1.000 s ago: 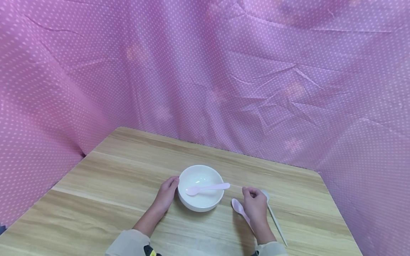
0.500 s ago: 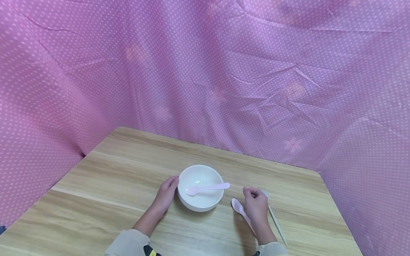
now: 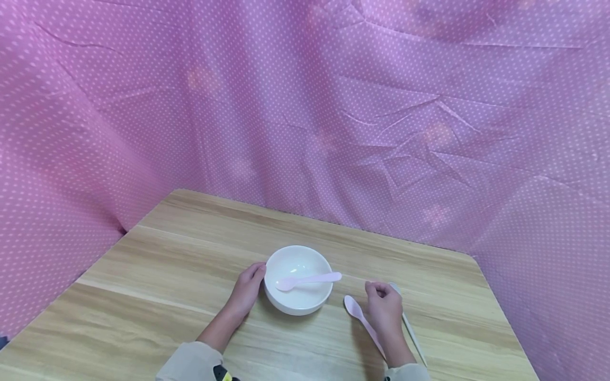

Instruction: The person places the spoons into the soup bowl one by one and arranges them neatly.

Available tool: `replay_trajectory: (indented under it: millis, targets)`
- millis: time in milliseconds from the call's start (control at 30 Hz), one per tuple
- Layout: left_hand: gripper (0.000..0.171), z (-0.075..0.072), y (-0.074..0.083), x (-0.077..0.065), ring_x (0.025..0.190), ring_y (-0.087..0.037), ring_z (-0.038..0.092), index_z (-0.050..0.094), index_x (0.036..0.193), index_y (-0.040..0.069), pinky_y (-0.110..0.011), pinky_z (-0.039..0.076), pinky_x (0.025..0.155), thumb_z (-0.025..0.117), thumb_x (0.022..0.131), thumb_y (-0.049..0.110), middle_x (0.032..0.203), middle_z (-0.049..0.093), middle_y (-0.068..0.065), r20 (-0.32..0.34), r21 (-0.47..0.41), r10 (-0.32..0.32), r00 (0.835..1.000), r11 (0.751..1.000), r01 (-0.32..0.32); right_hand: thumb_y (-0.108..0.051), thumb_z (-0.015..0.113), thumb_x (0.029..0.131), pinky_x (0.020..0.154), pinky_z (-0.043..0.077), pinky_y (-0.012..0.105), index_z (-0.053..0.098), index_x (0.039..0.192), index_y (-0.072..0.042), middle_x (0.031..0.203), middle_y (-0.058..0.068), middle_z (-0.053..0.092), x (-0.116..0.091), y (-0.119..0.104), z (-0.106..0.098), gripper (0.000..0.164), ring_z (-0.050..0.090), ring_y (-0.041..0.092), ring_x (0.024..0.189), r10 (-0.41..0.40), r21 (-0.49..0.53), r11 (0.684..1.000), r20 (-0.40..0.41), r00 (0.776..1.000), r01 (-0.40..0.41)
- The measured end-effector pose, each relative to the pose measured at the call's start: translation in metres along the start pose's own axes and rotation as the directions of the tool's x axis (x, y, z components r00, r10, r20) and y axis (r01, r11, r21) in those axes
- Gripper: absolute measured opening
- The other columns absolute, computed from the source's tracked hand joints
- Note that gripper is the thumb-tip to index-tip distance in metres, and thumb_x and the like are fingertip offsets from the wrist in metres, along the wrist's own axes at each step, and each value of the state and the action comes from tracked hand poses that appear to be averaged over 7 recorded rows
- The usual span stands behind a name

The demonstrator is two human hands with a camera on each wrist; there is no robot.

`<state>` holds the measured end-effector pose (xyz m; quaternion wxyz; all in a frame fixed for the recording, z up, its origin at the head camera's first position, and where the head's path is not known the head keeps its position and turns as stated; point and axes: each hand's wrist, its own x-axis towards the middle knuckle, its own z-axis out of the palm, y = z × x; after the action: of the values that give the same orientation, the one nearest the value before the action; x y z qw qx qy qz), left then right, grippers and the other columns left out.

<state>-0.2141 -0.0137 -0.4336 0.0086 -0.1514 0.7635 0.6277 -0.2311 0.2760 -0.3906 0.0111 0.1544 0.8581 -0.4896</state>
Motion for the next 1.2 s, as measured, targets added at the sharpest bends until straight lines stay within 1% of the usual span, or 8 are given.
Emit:
replay_trajectory:
  millis: [300, 467, 600, 767, 967, 1100, 1200]
  targets:
    - [0.047, 0.001, 0.000, 0.000, 0.130, -0.031, 0.043, 0.053, 0.131, 0.008, -0.049, 0.032, 0.110, 0.040, 0.099, 0.039, 0.136, 0.052, -0.013, 0.000, -0.003, -0.002, 1.000, 1.000, 0.002, -0.025, 0.054, 0.093, 0.068, 0.045, 0.017, 0.062, 0.105, 0.004, 0.103, 0.011, 0.063, 0.003, 0.005, -0.004, 0.032, 0.051, 0.012, 0.087, -0.009, -0.022, 1.000, -0.019, 1.000, 0.008]
    - [0.047, 0.001, 0.000, 0.000, 0.130, -0.031, 0.043, 0.053, 0.131, 0.008, -0.049, 0.033, 0.110, 0.040, 0.099, 0.039, 0.136, 0.052, -0.013, -0.002, -0.005, -0.009, 1.000, 1.000, 0.009, -0.024, 0.053, 0.094, 0.069, 0.044, 0.017, 0.061, 0.105, 0.004, 0.106, 0.012, 0.062, 0.002, 0.006, -0.006, 0.031, 0.051, 0.013, 0.090, -0.001, -0.020, 1.000, -0.006, 1.000, 0.001]
    - [0.046, 0.002, 0.000, 0.000, 0.129, -0.032, 0.044, 0.053, 0.130, 0.007, -0.049, 0.033, 0.109, 0.041, 0.099, 0.038, 0.135, 0.052, -0.015, -0.007, -0.004, 0.005, 1.000, 1.000, -0.005, -0.023, 0.053, 0.094, 0.069, 0.044, 0.016, 0.060, 0.104, 0.005, 0.106, 0.011, 0.062, 0.002, 0.006, -0.007, 0.031, 0.051, 0.012, 0.090, 0.002, -0.014, 1.000, -0.005, 1.000, -0.002]
    - [0.046, 0.002, 0.001, -0.001, 0.129, -0.032, 0.044, 0.053, 0.131, 0.007, -0.049, 0.033, 0.109, 0.041, 0.099, 0.038, 0.135, 0.052, -0.015, -0.006, -0.008, 0.001, 1.000, 1.000, -0.001, -0.025, 0.053, 0.094, 0.071, 0.044, 0.015, 0.060, 0.105, 0.004, 0.107, 0.011, 0.060, 0.002, 0.007, -0.009, 0.032, 0.050, 0.012, 0.092, 0.010, -0.015, 1.000, 0.003, 1.000, -0.009]
    - [0.046, 0.001, 0.001, -0.001, 0.130, -0.031, 0.044, 0.052, 0.131, 0.007, -0.048, 0.033, 0.110, 0.041, 0.099, 0.038, 0.136, 0.052, -0.014, -0.002, -0.013, -0.001, 1.000, 1.000, 0.001, -0.027, 0.052, 0.095, 0.075, 0.042, 0.013, 0.059, 0.109, 0.004, 0.116, 0.013, 0.057, 0.001, 0.007, -0.013, 0.035, 0.049, 0.017, 0.103, 0.026, -0.020, 0.999, 0.022, 0.999, -0.025]
    - [0.046, 0.001, 0.001, -0.001, 0.129, -0.032, 0.044, 0.053, 0.131, 0.007, -0.049, 0.033, 0.109, 0.041, 0.099, 0.037, 0.135, 0.052, -0.015, -0.008, -0.012, 0.006, 1.000, 1.000, -0.006, -0.031, 0.052, 0.095, 0.079, 0.043, 0.016, 0.058, 0.112, 0.004, 0.120, 0.016, 0.056, 0.001, 0.010, -0.015, 0.039, 0.049, 0.023, 0.108, 0.025, -0.023, 0.999, 0.030, 0.999, -0.024]
    - [0.046, 0.001, 0.000, -0.001, 0.129, -0.033, 0.045, 0.053, 0.130, 0.006, -0.050, 0.034, 0.109, 0.041, 0.099, 0.037, 0.135, 0.052, -0.016, -0.009, -0.007, 0.015, 1.000, 1.000, -0.015, -0.033, 0.053, 0.095, 0.080, 0.044, 0.019, 0.058, 0.113, 0.004, 0.117, 0.017, 0.058, 0.001, 0.011, -0.015, 0.041, 0.051, 0.024, 0.107, 0.019, -0.027, 0.999, 0.024, 1.000, -0.019]
